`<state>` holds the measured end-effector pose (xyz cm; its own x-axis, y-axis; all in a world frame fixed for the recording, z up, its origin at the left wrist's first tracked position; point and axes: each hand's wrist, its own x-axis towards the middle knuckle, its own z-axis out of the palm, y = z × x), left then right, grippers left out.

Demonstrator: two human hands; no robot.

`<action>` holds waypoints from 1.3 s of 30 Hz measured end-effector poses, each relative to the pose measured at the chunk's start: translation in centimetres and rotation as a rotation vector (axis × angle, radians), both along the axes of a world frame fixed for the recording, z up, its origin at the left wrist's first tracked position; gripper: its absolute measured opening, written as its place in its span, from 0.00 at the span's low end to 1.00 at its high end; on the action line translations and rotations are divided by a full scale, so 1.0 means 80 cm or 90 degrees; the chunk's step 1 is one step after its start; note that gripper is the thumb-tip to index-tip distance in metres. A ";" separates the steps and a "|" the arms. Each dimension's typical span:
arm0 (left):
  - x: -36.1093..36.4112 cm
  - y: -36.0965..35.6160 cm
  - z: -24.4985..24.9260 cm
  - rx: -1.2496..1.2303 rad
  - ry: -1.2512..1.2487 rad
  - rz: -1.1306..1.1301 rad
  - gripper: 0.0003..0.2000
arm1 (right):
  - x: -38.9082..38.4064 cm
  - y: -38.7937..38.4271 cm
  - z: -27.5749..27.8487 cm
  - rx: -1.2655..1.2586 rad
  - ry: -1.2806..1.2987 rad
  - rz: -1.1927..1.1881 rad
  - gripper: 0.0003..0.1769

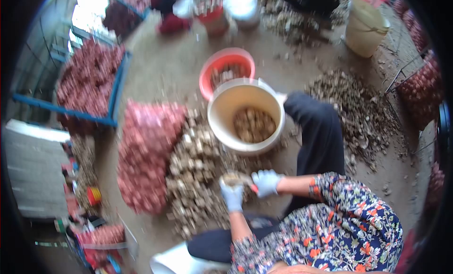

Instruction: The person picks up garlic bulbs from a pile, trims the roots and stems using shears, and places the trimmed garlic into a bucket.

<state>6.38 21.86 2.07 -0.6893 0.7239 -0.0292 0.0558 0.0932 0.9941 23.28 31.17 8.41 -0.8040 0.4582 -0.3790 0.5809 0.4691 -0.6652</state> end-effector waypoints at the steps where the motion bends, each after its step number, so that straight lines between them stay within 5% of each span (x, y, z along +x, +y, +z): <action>1: -0.016 0.005 -0.013 0.103 -0.427 0.078 0.15 | 0.002 -0.003 0.000 0.165 0.043 0.004 0.23; 2: -0.009 0.011 0.011 0.087 -0.355 0.094 0.14 | 0.002 0.000 0.008 0.208 0.058 0.000 0.22; 3: -0.016 0.012 0.025 0.199 -0.702 0.079 0.13 | 0.001 0.007 0.011 0.219 0.059 0.029 0.22; 4: -0.012 0.011 0.047 0.262 -0.796 0.064 0.12 | 0.001 0.015 0.021 0.200 0.059 0.055 0.22; 5: -0.024 -0.002 0.019 0.211 -0.612 0.048 0.10 | -0.002 0.018 0.022 0.189 0.032 0.052 0.20; 7: 0.024 0.009 0.101 -0.063 0.013 0.039 0.24 | 0.002 0.026 0.029 0.118 0.045 0.060 0.22; 9: 0.021 0.007 0.104 -0.097 -0.029 0.048 0.34 | 0.004 0.023 0.033 0.118 0.023 0.077 0.25; 17: 0.014 -0.009 0.090 -0.082 -0.063 0.088 0.36 | 0.000 0.020 0.029 0.112 -0.030 0.138 0.28; 25: 0.034 -0.015 0.120 -0.185 0.140 0.049 0.30 | 0.002 0.014 0.031 0.192 -0.007 0.165 0.33; 29: 0.031 -0.029 0.098 -0.187 0.253 0.154 0.45 | -0.012 0.010 0.035 0.168 -0.005 0.188 0.31; 39: 0.020 -0.040 0.079 -0.202 0.134 0.083 0.32 | -0.005 -0.007 -0.020 0.036 0.013 0.194 0.26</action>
